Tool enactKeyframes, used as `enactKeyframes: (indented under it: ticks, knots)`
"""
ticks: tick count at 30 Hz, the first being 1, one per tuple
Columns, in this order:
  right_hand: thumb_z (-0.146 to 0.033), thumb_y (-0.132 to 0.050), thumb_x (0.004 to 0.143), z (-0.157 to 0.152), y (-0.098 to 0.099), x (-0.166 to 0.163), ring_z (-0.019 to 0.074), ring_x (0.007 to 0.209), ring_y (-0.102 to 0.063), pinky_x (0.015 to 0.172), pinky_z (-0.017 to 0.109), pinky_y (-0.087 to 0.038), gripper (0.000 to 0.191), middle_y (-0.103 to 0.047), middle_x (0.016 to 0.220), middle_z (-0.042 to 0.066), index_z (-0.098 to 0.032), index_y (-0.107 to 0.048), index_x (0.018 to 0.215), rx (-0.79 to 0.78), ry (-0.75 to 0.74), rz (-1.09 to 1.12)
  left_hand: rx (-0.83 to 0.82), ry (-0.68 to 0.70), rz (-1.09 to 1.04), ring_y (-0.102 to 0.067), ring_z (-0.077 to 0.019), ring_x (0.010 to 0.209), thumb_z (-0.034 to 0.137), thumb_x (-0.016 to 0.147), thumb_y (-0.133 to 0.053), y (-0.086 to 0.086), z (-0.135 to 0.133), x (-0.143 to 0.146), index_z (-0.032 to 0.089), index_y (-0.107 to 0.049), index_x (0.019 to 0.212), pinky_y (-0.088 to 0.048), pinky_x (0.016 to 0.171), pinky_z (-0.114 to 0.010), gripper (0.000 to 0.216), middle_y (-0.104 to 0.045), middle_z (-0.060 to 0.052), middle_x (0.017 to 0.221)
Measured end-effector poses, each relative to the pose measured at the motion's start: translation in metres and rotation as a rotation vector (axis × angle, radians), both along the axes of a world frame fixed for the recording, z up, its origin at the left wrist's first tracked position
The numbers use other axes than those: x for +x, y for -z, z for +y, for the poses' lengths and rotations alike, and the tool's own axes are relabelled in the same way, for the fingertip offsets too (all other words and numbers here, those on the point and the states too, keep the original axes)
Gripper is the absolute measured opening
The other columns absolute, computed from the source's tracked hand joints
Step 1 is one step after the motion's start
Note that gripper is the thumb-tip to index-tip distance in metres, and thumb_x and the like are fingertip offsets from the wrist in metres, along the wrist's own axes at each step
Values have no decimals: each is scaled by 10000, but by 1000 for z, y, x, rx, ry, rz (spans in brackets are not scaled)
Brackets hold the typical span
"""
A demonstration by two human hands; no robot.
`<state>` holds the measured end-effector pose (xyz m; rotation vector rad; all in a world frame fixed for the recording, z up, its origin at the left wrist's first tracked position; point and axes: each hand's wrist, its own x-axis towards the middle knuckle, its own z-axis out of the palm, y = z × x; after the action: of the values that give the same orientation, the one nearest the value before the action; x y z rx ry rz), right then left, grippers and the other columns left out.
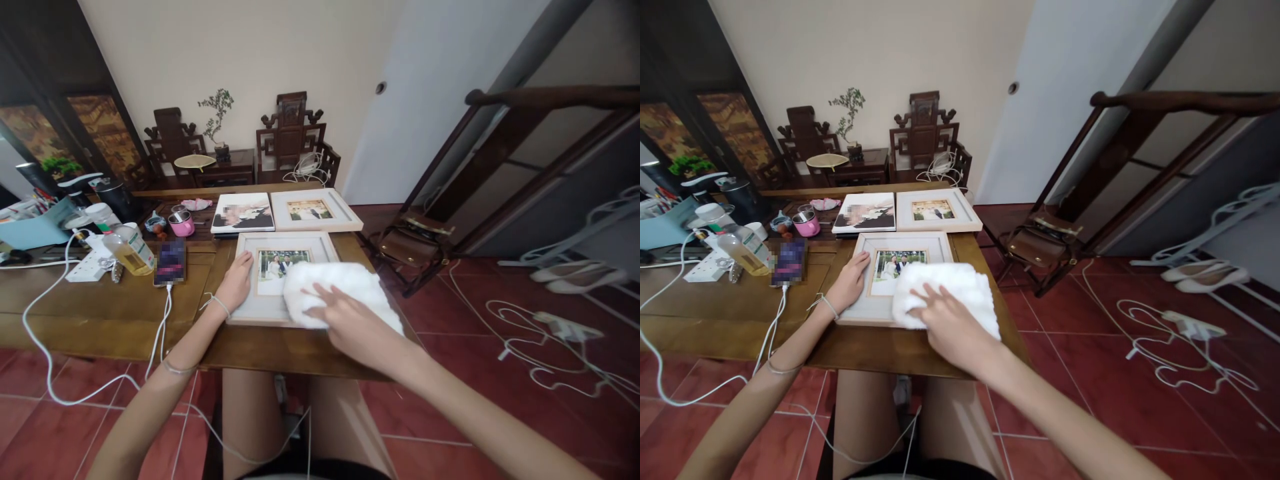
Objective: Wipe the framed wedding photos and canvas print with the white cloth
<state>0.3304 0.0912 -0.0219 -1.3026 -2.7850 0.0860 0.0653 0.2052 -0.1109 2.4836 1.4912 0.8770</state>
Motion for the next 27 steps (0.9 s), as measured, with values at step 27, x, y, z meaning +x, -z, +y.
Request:
enactKeyframes:
  ticks: [27]
  knots:
    - [-13, -456, 751, 68, 17, -12, 364, 1394, -293, 1105, 600, -242, 564, -424, 1492, 108, -152, -626, 1270, 114, 163, 22, 37, 24, 25, -399, -245, 1378, -30, 757, -383, 5, 4, -3, 98, -548, 1288, -330, 1166, -499, 570, -529, -159, 1392]
